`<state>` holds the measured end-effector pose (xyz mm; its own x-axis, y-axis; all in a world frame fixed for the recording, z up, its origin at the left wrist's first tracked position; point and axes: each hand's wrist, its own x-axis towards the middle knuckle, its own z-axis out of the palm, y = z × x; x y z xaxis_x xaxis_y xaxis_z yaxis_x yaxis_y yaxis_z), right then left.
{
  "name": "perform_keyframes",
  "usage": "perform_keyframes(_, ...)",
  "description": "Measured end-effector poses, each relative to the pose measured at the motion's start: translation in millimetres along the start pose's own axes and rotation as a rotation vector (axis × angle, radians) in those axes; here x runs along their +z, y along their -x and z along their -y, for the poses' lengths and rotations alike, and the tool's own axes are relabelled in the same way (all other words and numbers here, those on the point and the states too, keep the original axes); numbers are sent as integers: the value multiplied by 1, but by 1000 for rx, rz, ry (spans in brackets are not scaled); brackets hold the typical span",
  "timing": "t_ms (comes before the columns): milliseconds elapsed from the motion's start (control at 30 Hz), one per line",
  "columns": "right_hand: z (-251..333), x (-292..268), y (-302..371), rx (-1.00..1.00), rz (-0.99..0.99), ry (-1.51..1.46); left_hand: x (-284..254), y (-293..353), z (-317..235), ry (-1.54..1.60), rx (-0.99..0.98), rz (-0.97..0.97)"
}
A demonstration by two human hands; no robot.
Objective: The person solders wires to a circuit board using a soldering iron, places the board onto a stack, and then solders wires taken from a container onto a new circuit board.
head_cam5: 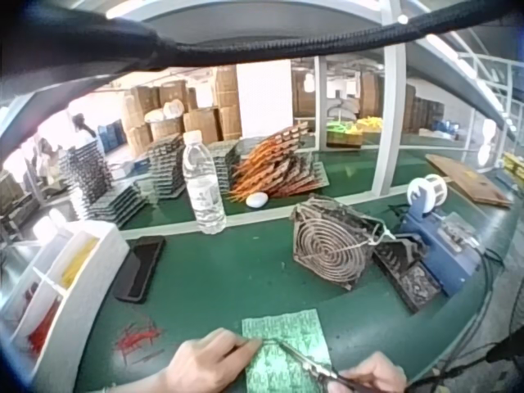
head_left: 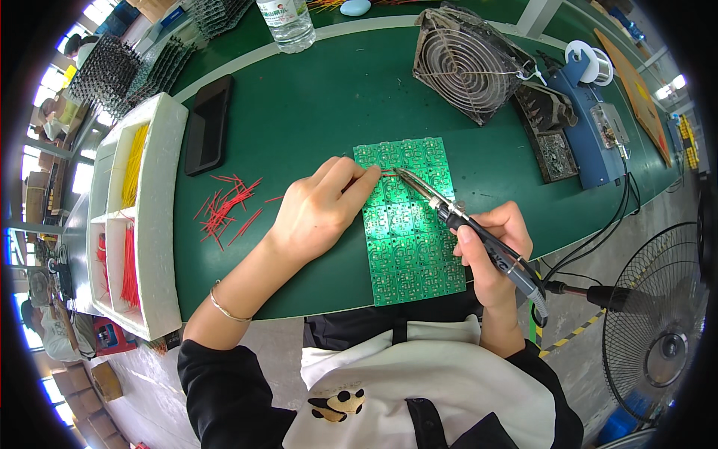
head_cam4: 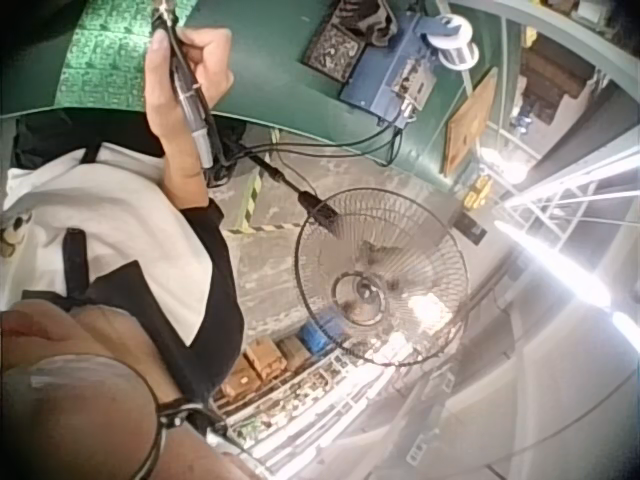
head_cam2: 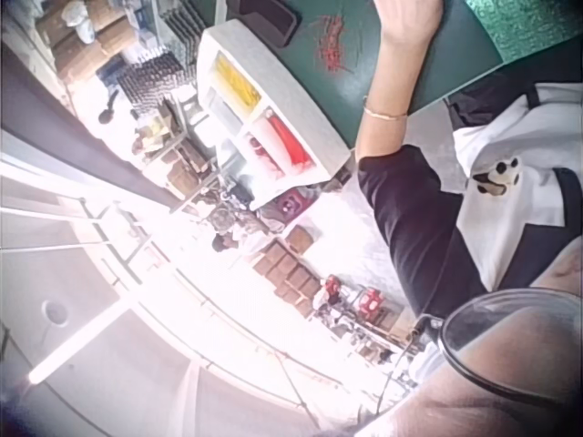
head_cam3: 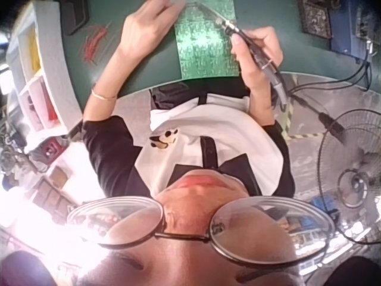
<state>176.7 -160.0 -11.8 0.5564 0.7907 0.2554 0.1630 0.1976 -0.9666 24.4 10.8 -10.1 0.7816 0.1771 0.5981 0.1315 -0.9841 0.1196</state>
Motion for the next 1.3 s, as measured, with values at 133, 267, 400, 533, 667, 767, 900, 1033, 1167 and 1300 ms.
perform_keyframes(133, 2, 0, 1, 22, -31, -30, 0, 0, -1, 4, 2, -1)
perform_keyframes(267, 2, -3, 1, 11, -19, -22, -1, 0, -1, -8, 0, 8)
perform_keyframes(400, 0, -2, 1, 9, -18, -28, -1, 1, 0, -27, 12, 15)
perform_keyframes(533, 1, -3, 1, -12, -81, -80, -2, -2, 0, 4, -14, -14)
perform_keyframes(667, -6, -10, 0, -90, -178, -160, -14, -3, -3, 4, -84, -56)
perform_keyframes(767, -4, -15, 0, -97, -246, -161, -23, -3, -9, -2, -126, -75)
perform_keyframes(900, -4, -21, 0, -58, -261, -129, -12, -15, -21, -2, 27, -31)
perform_keyframes(1033, -4, -17, 5, -32, -189, -153, 11, -17, -23, -58, 46, 34)
perform_keyframes(1167, -2, -17, 6, -21, -149, -106, 13, -14, -23, -55, 12, -40)
perform_keyframes(1300, 0, -18, 5, -1, -114, -35, 12, -19, -26, -32, -61, -30)
